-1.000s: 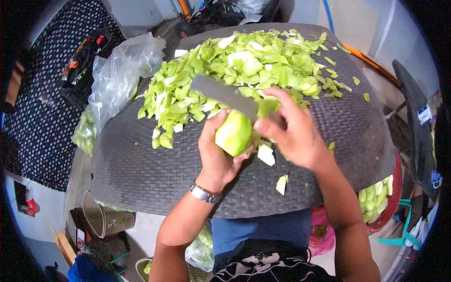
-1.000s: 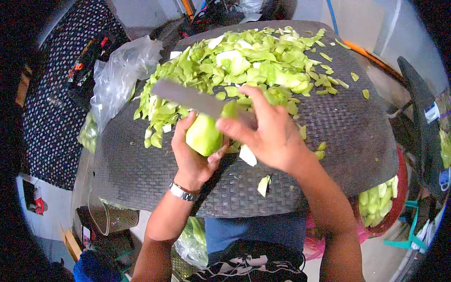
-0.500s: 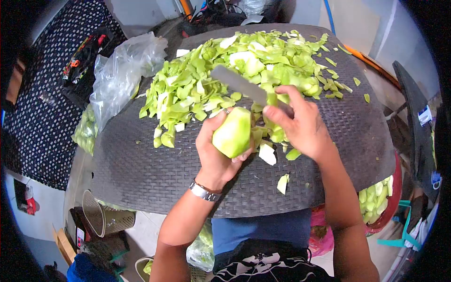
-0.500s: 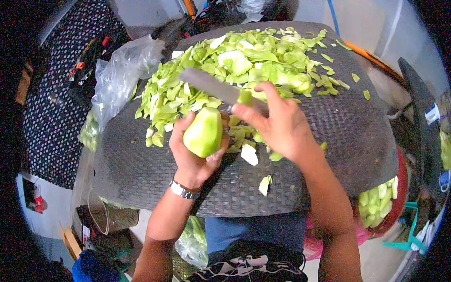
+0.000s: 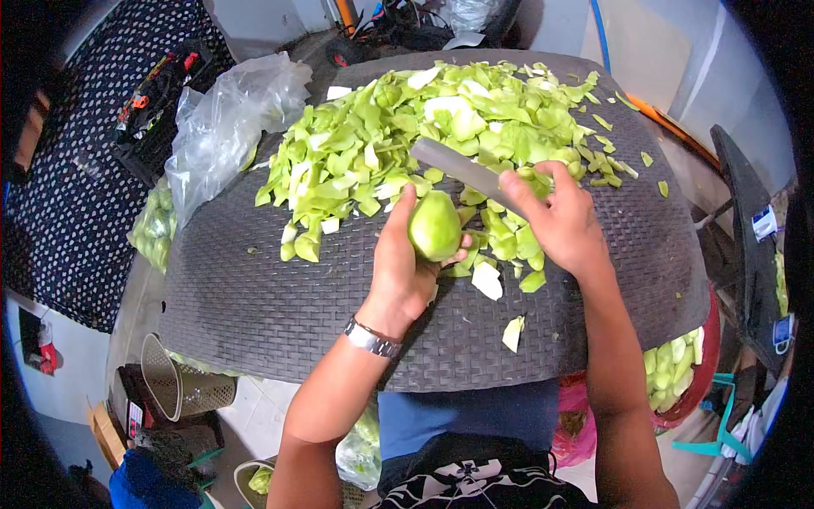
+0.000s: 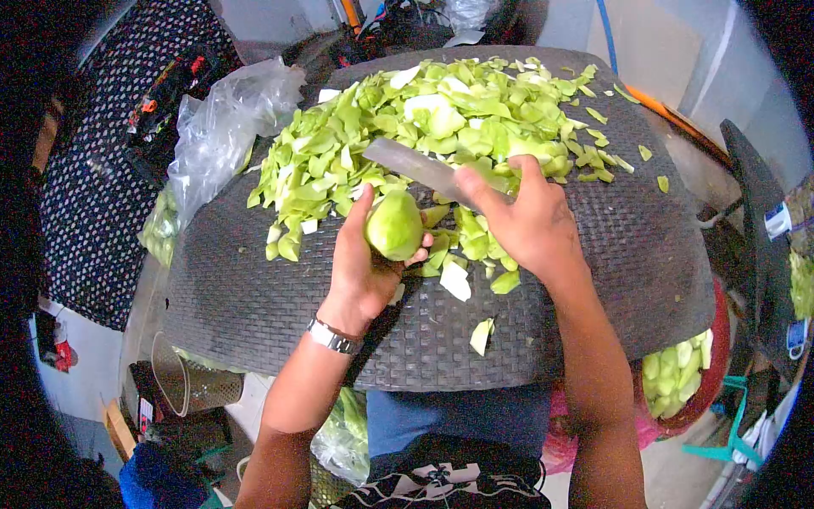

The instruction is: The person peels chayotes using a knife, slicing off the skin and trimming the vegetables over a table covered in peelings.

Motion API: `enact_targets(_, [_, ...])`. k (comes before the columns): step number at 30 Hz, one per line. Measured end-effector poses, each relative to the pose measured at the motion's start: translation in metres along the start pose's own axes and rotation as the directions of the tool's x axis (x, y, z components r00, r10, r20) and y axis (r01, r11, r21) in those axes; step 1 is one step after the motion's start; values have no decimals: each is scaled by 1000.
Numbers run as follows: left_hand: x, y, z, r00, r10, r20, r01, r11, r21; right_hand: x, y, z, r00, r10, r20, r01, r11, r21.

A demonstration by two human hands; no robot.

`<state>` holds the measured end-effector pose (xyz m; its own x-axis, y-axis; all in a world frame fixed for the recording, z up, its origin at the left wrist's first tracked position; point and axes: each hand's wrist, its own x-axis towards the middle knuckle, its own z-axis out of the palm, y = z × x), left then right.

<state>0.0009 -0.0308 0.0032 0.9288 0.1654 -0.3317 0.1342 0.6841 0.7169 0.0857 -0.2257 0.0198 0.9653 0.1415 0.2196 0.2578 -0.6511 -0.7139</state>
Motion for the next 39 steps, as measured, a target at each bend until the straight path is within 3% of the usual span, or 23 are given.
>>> enact_targets(5, [3, -2, -5, 999, -18, 34, 18, 1000, -20, 7, 8, 2, 998, 56, 24, -58, 996, 69])
enact_targets(8, [7, -5, -12, 997, -12, 75, 21, 993, -118, 5, 3, 1, 1000, 8, 20, -10, 992, 128])
enact_targets(11, [4, -4, -7, 998, 52, 33, -48, 993, -104, -10, -12, -2, 946, -102, 307, 35, 975, 217])
enact_targets(14, [2, -5, -8, 999, 5, 47, 1, 992, -124, -30, -31, -3, 877, -341, 338, 314, 940, 135])
enact_targets(17, [4, -6, -17, 965, -2, 262, 80, 955, -287, -39, -29, 16, 841, -488, 233, 455, 872, 183])
enact_targets(18, [-1, -3, -10, 961, -13, 277, 89, 961, -262, -39, -28, 20, 822, -533, 198, 503, 844, 186])
enact_targets(24, [-4, -1, -4, 976, -34, 216, 64, 989, -134, -39, -29, 17, 802, -522, 289, 516, 850, 103])
enact_targets(30, [0, -6, -10, 969, 22, 245, 18, 987, -161, -39, -36, 9, 796, -472, 378, 454, 880, 143])
enact_targets(33, [1, -8, -10, 985, 76, 154, -59, 992, -109, -37, -34, 10, 782, -531, 325, 503, 847, 173])
enact_targets(39, [-2, -6, -7, 982, 79, 173, -58, 991, -121, -37, -29, 16, 757, -626, 188, 611, 780, 140])
